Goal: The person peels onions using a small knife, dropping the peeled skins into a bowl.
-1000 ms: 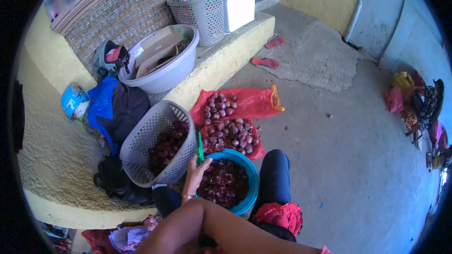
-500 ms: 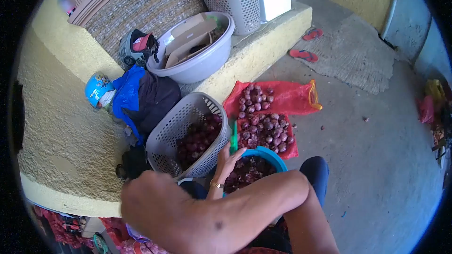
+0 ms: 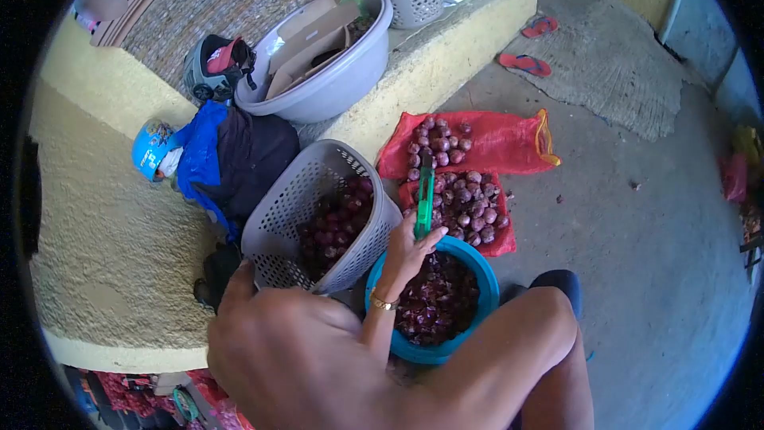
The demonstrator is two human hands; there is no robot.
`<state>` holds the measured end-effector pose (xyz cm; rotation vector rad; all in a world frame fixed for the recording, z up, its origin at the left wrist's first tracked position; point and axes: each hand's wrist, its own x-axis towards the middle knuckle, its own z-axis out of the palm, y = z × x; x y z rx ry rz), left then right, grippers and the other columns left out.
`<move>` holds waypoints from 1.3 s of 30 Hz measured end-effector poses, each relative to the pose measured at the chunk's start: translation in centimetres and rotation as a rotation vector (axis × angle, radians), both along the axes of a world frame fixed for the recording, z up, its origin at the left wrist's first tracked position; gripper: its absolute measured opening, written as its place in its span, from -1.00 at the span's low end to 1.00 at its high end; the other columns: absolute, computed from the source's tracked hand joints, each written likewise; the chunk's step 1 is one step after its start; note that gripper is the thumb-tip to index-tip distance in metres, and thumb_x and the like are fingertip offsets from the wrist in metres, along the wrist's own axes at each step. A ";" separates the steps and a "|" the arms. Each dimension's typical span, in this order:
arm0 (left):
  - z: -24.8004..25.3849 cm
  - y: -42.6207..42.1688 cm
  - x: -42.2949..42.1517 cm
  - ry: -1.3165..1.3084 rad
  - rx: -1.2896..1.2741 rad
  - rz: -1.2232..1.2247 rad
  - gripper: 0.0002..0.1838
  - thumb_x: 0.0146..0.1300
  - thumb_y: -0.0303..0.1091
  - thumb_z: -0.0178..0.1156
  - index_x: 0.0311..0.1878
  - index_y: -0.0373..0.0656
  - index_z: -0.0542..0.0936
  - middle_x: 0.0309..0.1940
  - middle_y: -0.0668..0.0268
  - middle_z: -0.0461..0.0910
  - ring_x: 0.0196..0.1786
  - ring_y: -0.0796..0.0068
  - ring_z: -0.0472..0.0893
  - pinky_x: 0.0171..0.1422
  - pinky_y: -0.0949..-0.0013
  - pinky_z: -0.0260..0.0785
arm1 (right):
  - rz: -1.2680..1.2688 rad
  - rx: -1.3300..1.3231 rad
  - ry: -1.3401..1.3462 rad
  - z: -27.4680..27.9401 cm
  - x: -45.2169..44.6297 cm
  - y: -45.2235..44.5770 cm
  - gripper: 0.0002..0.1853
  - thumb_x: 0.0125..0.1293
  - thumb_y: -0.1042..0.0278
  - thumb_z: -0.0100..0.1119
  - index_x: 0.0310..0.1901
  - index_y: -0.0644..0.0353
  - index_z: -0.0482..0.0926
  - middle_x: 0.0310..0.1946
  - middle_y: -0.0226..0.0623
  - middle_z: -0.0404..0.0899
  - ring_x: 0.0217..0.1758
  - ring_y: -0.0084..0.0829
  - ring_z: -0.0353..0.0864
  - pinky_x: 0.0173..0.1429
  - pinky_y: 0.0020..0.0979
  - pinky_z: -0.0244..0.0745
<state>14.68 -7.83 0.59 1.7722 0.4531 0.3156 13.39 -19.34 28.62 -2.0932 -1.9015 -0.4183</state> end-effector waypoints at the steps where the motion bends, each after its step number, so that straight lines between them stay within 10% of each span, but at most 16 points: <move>1: -0.7 0.1 0.5 -0.004 0.035 0.008 -0.70 0.18 -0.29 0.37 -0.15 -0.23 0.51 -0.57 0.48 0.40 -0.53 0.69 0.43 -0.46 0.51 0.40 | 0.056 -0.043 0.050 0.1 0.3 0.5 -0.80 -0.36 0.39 0.37 -0.71 0.00 0.47 -0.76 -0.64 0.33 -0.76 -0.60 0.21 -0.70 -0.50 0.10; 7: -2.1 -0.8 2.7 0.021 0.003 0.007 -0.70 0.19 -0.31 0.36 -0.12 -0.22 0.50 -0.57 0.49 0.40 -0.53 0.69 0.42 -0.46 0.50 0.38 | 0.404 -0.350 0.353 -0.2 1.7 4.1 -0.88 -0.27 0.34 0.35 -0.70 0.02 0.55 -0.78 -0.63 0.32 -0.71 -0.53 0.35 -0.70 -0.49 0.19; 9: -2.6 -0.4 3.2 0.026 0.100 0.019 -0.76 0.19 -0.38 0.32 -0.13 -0.26 0.55 -0.47 0.20 0.62 -0.47 0.39 0.57 -0.35 0.31 0.38 | 0.490 -0.400 0.401 -1.1 2.2 4.5 -0.89 -0.26 0.33 0.34 -0.69 0.02 0.56 -0.79 -0.63 0.32 -0.70 -0.52 0.37 -0.70 -0.49 0.20; 12: -2.4 0.0 3.7 0.057 0.049 0.050 -0.74 0.18 -0.36 0.33 -0.13 -0.27 0.55 -0.45 0.18 0.63 -0.44 0.28 0.61 -0.31 0.27 0.42 | 0.239 -0.109 0.317 -4.2 3.6 2.5 -0.71 -0.20 0.17 0.41 -0.38 0.07 0.66 -0.60 -0.56 0.63 -0.54 -0.42 0.63 -0.64 -0.36 0.39; 16: -4.6 0.1 4.0 0.080 0.122 0.036 -0.70 0.16 -0.34 0.34 -0.11 -0.28 0.55 -0.39 0.13 0.63 -0.37 0.21 0.62 -0.26 0.25 0.43 | -0.129 -0.328 0.255 -3.8 4.7 0.0 -0.70 0.14 0.21 0.14 -0.10 0.08 0.60 -0.52 -0.53 0.47 -0.43 -0.67 0.61 -0.43 -0.30 0.55; 20: -6.6 0.4 4.3 0.074 0.087 0.053 -0.70 0.16 -0.37 0.32 -0.09 -0.29 0.54 -0.37 0.07 0.61 -0.33 0.15 0.61 -0.23 0.22 0.41 | -0.373 -0.426 0.645 -15.8 11.9 -0.4 -0.66 0.25 0.04 0.19 -0.29 0.20 0.57 -0.35 -0.11 0.62 -0.34 -0.03 0.63 -0.30 -0.04 0.44; 24: -11.1 -0.4 4.6 0.087 0.087 0.049 -0.75 0.18 -0.53 0.16 -0.06 -0.32 0.52 -0.33 -0.02 0.62 -0.22 0.06 0.64 -0.17 0.16 0.42 | -0.594 -0.222 0.801 -33.2 15.5 1.7 -0.47 0.31 -0.11 0.11 -0.33 0.36 0.49 -0.47 0.14 0.60 -0.25 0.16 0.62 -0.29 0.04 0.48; 30: -18.3 -0.7 4.7 0.187 0.096 -0.006 -0.25 0.17 -0.50 0.16 0.40 -0.45 0.08 0.28 -0.42 0.16 0.28 -0.35 0.28 0.36 0.03 0.21 | -0.631 0.038 1.222 -47.9 14.5 4.8 -0.58 0.36 0.06 0.10 -0.22 0.40 0.44 -0.35 0.26 0.54 -0.20 0.07 0.60 -0.19 0.01 0.41; 37: -18.5 0.2 5.1 0.304 0.284 -0.048 -0.29 0.26 -0.32 0.19 0.38 -0.43 0.14 0.26 -0.36 0.23 0.27 -0.29 0.33 0.36 0.06 0.21 | -0.791 0.252 1.078 -57.1 19.8 5.2 -0.67 0.29 0.11 0.18 -0.17 0.26 0.54 -0.43 0.06 0.60 -0.33 0.10 0.61 -0.21 -0.03 0.45; 39: -18.5 0.8 5.2 0.251 0.197 -0.031 -0.39 0.26 -0.34 0.19 0.32 -0.41 0.28 0.25 -0.20 0.35 0.29 -0.11 0.38 0.41 0.12 0.17 | -0.984 -0.045 1.004 -56.8 22.0 5.7 -0.64 0.17 0.05 0.28 -0.17 0.17 0.58 -0.29 0.06 0.63 -0.19 0.09 0.62 -0.13 0.01 0.50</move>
